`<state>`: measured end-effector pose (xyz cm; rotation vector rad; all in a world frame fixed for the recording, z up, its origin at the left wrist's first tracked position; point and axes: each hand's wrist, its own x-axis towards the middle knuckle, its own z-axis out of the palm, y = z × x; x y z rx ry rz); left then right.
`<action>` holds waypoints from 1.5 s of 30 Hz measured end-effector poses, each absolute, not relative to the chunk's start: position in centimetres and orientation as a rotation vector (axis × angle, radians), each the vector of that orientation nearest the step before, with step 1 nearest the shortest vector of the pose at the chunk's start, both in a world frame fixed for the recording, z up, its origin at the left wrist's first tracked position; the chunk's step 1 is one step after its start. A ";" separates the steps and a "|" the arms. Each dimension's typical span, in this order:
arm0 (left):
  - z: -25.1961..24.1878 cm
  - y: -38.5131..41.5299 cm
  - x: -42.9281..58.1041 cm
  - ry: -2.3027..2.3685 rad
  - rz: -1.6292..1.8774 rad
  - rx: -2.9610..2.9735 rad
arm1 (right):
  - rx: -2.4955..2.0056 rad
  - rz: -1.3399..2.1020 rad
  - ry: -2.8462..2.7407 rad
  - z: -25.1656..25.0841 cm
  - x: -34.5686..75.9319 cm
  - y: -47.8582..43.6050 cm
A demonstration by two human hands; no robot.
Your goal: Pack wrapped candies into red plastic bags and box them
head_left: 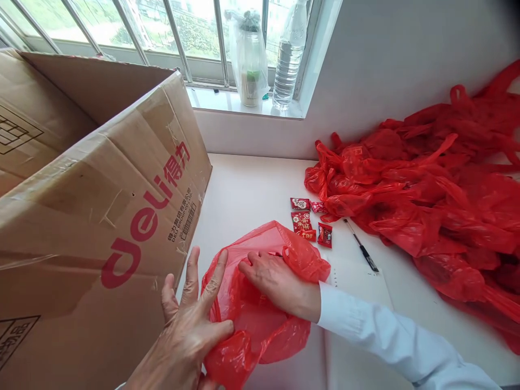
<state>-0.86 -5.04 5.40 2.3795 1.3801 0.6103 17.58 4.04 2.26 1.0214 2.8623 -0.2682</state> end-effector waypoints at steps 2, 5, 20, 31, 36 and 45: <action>5.3 -4.9 -0.8 1.388 0.621 2.382 | 1.020 -0.247 2.872 2.1 17.6 4.1; 5.5 -4.7 -0.6 1.400 0.613 2.382 | 0.971 -0.264 2.909 2.3 17.5 4.5; 7.0 -5.2 0.6 1.356 0.578 2.248 | 2.218 -0.074 2.998 10.3 30.1 7.3; 7.0 -5.2 0.9 1.309 0.576 2.269 | 0.640 -0.461 3.037 5.0 20.6 2.3; 6.7 -5.3 0.8 1.307 0.595 2.277 | 0.591 -0.183 3.076 1.9 19.5 2.9; 7.1 -5.4 0.0 1.308 0.607 2.292 | 1.107 -0.623 3.351 9.3 24.9 3.4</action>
